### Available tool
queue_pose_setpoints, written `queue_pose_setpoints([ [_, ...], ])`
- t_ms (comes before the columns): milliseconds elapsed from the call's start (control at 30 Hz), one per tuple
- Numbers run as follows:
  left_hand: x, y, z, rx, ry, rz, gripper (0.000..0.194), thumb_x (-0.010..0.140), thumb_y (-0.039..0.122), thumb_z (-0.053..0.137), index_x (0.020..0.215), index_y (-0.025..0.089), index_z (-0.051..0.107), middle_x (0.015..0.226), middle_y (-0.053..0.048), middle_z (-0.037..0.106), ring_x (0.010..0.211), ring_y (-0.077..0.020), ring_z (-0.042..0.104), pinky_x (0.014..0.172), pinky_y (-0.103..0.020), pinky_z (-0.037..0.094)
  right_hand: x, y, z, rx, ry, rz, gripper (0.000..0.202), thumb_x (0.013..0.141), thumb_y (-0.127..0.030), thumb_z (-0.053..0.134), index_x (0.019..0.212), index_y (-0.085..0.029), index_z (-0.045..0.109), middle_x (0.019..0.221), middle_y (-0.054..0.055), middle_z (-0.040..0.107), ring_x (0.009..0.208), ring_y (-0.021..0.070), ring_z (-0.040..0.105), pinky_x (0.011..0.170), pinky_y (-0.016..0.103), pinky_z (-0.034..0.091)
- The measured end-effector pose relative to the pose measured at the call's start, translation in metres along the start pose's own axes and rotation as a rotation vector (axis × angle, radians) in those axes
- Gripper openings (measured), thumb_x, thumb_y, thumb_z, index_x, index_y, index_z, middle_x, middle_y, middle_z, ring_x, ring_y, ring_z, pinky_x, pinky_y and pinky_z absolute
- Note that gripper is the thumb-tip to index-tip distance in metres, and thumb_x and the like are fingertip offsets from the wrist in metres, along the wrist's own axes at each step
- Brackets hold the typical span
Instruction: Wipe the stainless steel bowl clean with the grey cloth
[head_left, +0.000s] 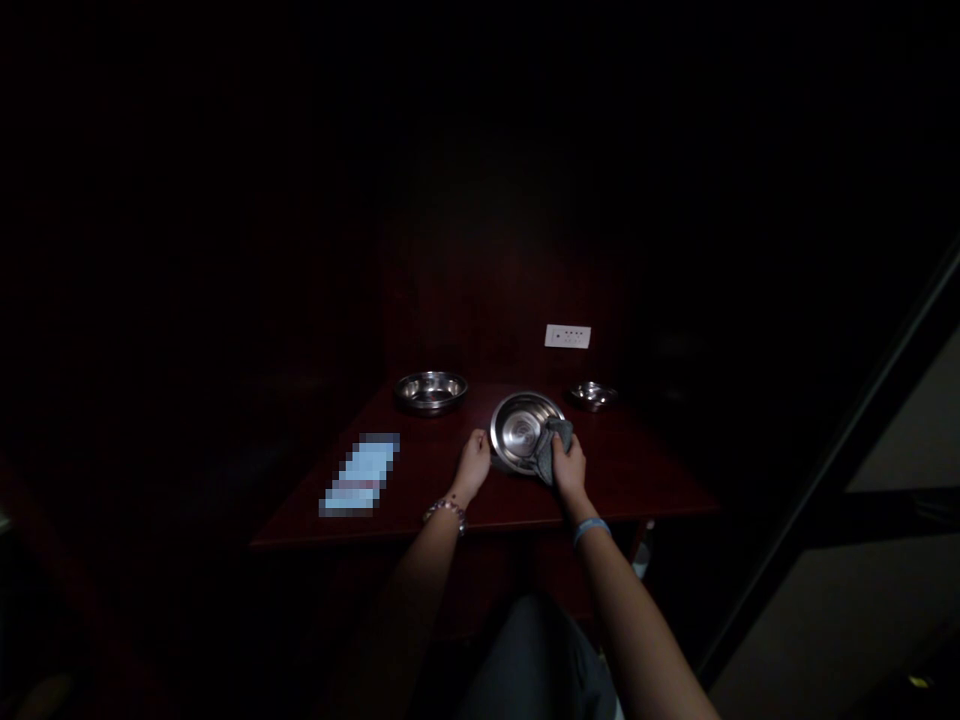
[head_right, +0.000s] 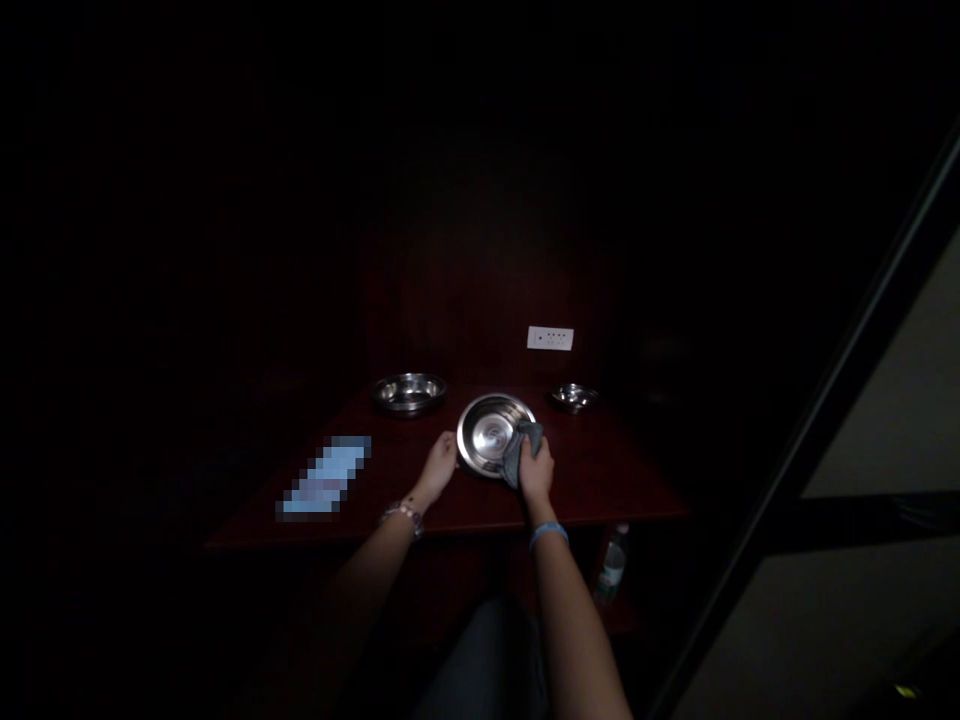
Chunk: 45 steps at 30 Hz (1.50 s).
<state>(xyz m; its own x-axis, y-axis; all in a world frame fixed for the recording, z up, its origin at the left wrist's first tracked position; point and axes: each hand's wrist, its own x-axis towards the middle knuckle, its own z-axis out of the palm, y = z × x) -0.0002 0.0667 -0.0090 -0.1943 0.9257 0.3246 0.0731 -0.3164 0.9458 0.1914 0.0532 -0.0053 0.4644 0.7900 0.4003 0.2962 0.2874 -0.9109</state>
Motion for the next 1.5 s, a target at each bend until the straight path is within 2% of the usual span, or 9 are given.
queue_pose_setpoints([
  [267,-0.001,0.007,0.001,-0.036,0.017,-0.007,0.021,0.096,0.037,0.046,0.084,0.021,0.052,0.071,0.003,0.054,0.061,-0.0135,0.051,0.057,-0.024,0.042,0.0,-0.001,-0.001,-0.02,0.003,0.013,0.037,0.089,-0.048,0.056,0.105,-0.019,0.07,0.104,0.013,0.078,0.101,0.0282,0.072,0.088,0.034,0.052],
  [500,-0.002,0.009,0.0,-0.025,0.03,0.025,0.022,0.095,0.039,0.051,0.081,0.022,0.053,0.071,0.002,0.056,0.068,-0.0154,0.056,0.067,-0.027,0.049,0.0,-0.001,0.0,-0.023,0.033,0.019,0.033,0.089,-0.048,0.056,0.102,-0.02,0.07,0.101,0.012,0.078,0.1,0.0281,0.072,0.086,0.033,0.053],
  [700,-0.003,0.009,0.001,-0.007,0.054,0.023,0.021,0.094,0.036,0.052,0.079,0.022,0.055,0.072,0.001,0.059,0.073,-0.0171,0.06,0.073,-0.03,0.052,0.002,0.0,0.0,-0.031,0.02,0.024,0.036,0.089,-0.048,0.056,0.105,-0.019,0.069,0.108,0.014,0.077,0.104,0.0299,0.071,0.09,0.035,0.052],
  [1100,-0.001,0.009,0.0,0.002,0.067,0.034,0.017,0.093,0.029,0.05,0.079,0.021,0.056,0.078,0.0,0.061,0.078,-0.0163,0.058,0.084,-0.03,0.048,0.0,-0.001,-0.001,-0.022,0.028,0.018,0.033,0.09,-0.048,0.055,0.102,-0.02,0.069,0.103,0.013,0.078,0.101,0.0284,0.072,0.087,0.033,0.052],
  [1200,-0.002,0.011,0.001,-0.006,0.069,0.037,0.019,0.092,0.033,0.053,0.077,0.021,0.055,0.076,0.0,0.06,0.075,-0.0164,0.057,0.081,-0.031,0.048,0.0,0.0,-0.001,-0.005,0.022,0.01,0.033,0.09,-0.048,0.056,0.102,-0.02,0.069,0.103,0.013,0.078,0.101,0.0286,0.071,0.088,0.034,0.052],
  [1333,-0.006,0.015,0.001,-0.032,0.051,0.043,0.025,0.09,0.043,0.057,0.077,0.022,0.054,0.07,0.001,0.055,0.068,-0.0161,0.054,0.07,-0.029,0.048,0.001,0.001,0.0,0.005,0.03,0.02,0.033,0.089,-0.046,0.057,0.103,-0.019,0.069,0.108,0.014,0.077,0.103,0.0297,0.071,0.091,0.036,0.051],
  [1500,-0.006,0.015,0.0,-0.023,0.04,0.016,0.025,0.09,0.042,0.056,0.076,0.022,0.053,0.069,0.002,0.054,0.063,-0.0142,0.05,0.062,-0.026,0.045,0.002,0.0,0.0,-0.005,0.034,0.034,0.034,0.088,-0.047,0.058,0.105,-0.019,0.069,0.11,0.014,0.077,0.104,0.0297,0.071,0.092,0.036,0.051],
])
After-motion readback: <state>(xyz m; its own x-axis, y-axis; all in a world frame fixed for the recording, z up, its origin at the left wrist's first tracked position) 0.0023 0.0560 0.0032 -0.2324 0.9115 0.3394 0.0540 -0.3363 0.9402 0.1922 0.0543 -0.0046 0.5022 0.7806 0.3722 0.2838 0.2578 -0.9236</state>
